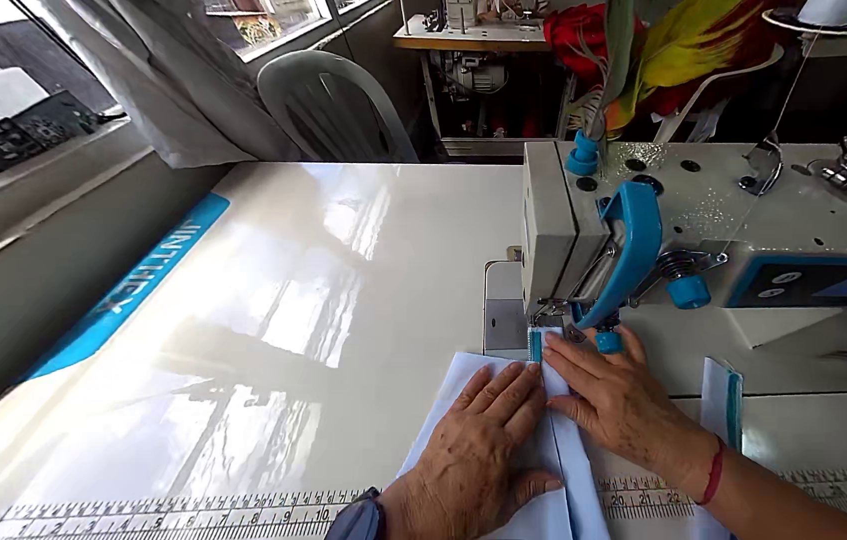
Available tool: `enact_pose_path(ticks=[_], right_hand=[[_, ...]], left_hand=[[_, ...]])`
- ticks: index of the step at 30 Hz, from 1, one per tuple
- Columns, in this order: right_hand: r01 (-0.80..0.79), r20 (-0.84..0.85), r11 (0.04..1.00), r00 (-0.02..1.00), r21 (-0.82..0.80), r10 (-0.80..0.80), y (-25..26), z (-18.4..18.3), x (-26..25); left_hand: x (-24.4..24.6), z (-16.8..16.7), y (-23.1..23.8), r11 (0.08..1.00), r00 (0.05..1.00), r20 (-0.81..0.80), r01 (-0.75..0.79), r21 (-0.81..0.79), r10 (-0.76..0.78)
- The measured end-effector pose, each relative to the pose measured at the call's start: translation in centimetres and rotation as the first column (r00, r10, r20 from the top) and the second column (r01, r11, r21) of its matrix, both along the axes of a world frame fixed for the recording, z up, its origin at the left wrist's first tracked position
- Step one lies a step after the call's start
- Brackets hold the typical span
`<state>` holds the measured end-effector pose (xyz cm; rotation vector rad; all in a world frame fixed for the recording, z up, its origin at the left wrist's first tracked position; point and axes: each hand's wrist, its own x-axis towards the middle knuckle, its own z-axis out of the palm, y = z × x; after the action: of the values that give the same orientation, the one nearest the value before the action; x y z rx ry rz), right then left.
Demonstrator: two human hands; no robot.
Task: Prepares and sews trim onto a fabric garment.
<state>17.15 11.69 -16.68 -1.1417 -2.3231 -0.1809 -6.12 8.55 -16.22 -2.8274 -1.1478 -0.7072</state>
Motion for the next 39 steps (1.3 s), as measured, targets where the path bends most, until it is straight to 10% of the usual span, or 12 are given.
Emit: enact_pose_path(ticks=[18, 21, 24, 31, 39], right_hand=[[0.088, -0.144, 0.989, 0.984, -0.122, -0.106, -0.5, 2.6, -0.2], [-0.036, -0.655, 0.9, 0.698, -0.435, -0.289, -4.2, 5.3, -3.6], [-0.108, -0.771, 0.822, 0.433, -0.559, -0.467, -5.3, 4.4, -6.9], [0.364, -0.42, 0.859, 0.759, -0.36, -0.498, -4.7, 2.6, -8.2], [0.474, -0.39, 0.803, 0.706, -0.361, -0.592, -3.6, 1.6, -8.4]], left_hand=[[1.5, 0.3, 1.8, 0.999, 0.999, -0.038, -0.025, 0.034, 0.026], [1.4, 1.0, 2.8, 0.999, 0.999, -0.025, 0.027, 0.038, -0.026], [0.9, 1.8, 4.4, 0.991, 0.992, -0.013, 0.123, 0.054, -0.123], [-0.5, 1.9, 5.6, 0.978, 0.977, -0.049, 0.208, 0.02, -0.207], [0.0, 1.7, 8.5, 0.96, 0.942, 0.185, 0.28, 0.024, -0.28]])
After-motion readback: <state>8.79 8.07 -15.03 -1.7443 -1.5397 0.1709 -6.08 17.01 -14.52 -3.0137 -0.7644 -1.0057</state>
